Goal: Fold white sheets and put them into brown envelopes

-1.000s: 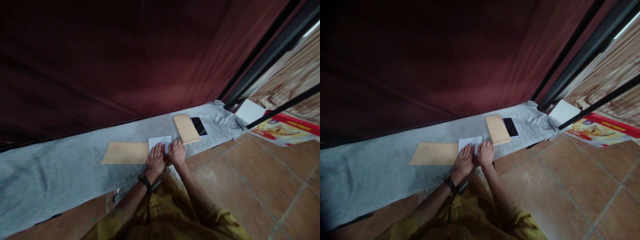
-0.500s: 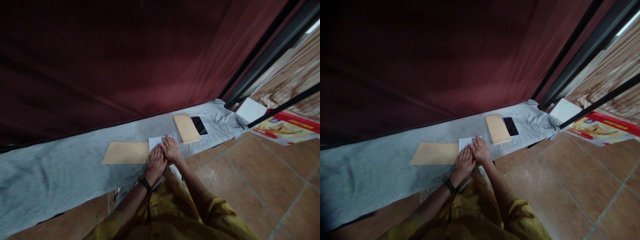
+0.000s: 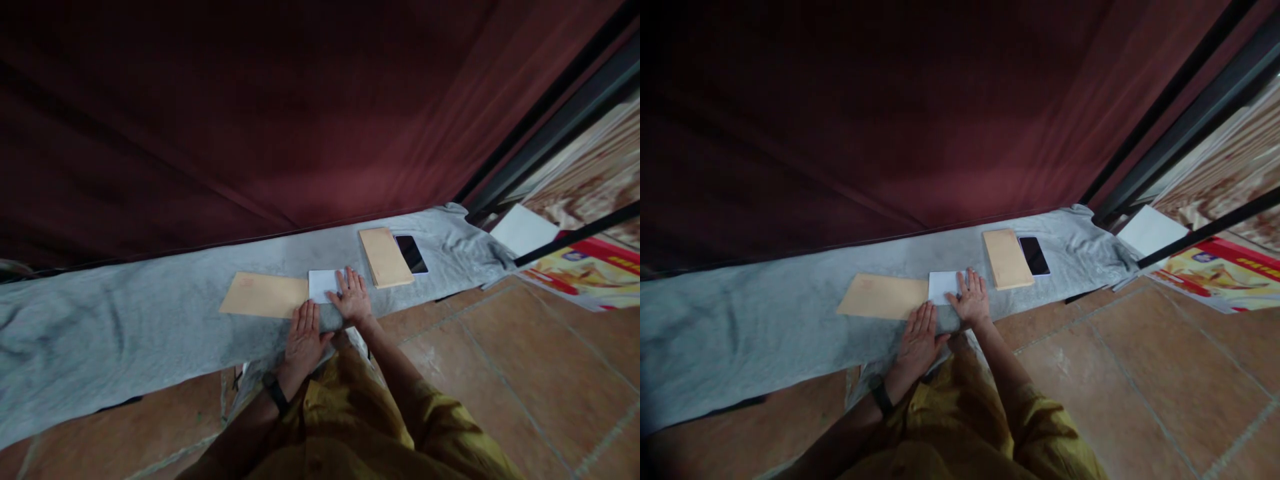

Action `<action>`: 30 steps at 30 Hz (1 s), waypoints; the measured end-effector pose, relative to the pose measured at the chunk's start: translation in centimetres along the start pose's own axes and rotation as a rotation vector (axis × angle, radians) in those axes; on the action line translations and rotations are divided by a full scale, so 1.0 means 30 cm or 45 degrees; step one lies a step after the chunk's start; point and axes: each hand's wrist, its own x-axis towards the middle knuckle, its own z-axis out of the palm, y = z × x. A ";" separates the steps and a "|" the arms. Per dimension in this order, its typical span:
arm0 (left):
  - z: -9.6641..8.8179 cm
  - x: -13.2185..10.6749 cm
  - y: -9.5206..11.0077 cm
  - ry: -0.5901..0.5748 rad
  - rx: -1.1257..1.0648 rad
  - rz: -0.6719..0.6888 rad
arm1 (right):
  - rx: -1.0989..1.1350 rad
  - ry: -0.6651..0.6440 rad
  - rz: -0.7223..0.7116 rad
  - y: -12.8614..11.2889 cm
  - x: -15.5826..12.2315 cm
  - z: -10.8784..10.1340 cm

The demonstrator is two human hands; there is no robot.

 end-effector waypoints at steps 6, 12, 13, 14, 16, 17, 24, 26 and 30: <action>-0.047 0.018 -0.107 0.008 -0.112 0.082 | -0.012 -0.118 0.044 -0.003 0.007 -0.015; -0.112 0.102 -0.403 -0.363 -0.157 -0.029 | -0.030 -0.407 0.090 -0.010 0.079 -0.104; -0.124 0.121 -0.447 -0.452 -0.157 -0.015 | -0.031 -0.446 0.058 -0.013 0.100 -0.119; -0.137 0.141 -0.481 -0.536 -0.153 -0.005 | -0.025 -0.485 0.014 -0.016 0.122 -0.132; -0.161 0.182 -0.524 -0.627 -0.132 0.024 | 0.013 -0.580 -0.082 -0.023 0.168 -0.148; -0.172 0.201 -0.534 -0.650 -0.120 0.047 | 0.038 -0.627 -0.122 -0.026 0.190 -0.152; -0.212 0.290 -0.518 -0.729 -0.100 0.135 | 0.129 -0.693 -0.100 -0.025 0.291 -0.150; -0.214 0.292 -0.517 -0.673 -0.099 0.162 | 0.162 -0.676 -0.049 -0.020 0.301 -0.152; -0.215 0.273 -0.511 -0.571 -0.088 0.204 | 0.292 -0.622 0.059 0.000 0.287 -0.174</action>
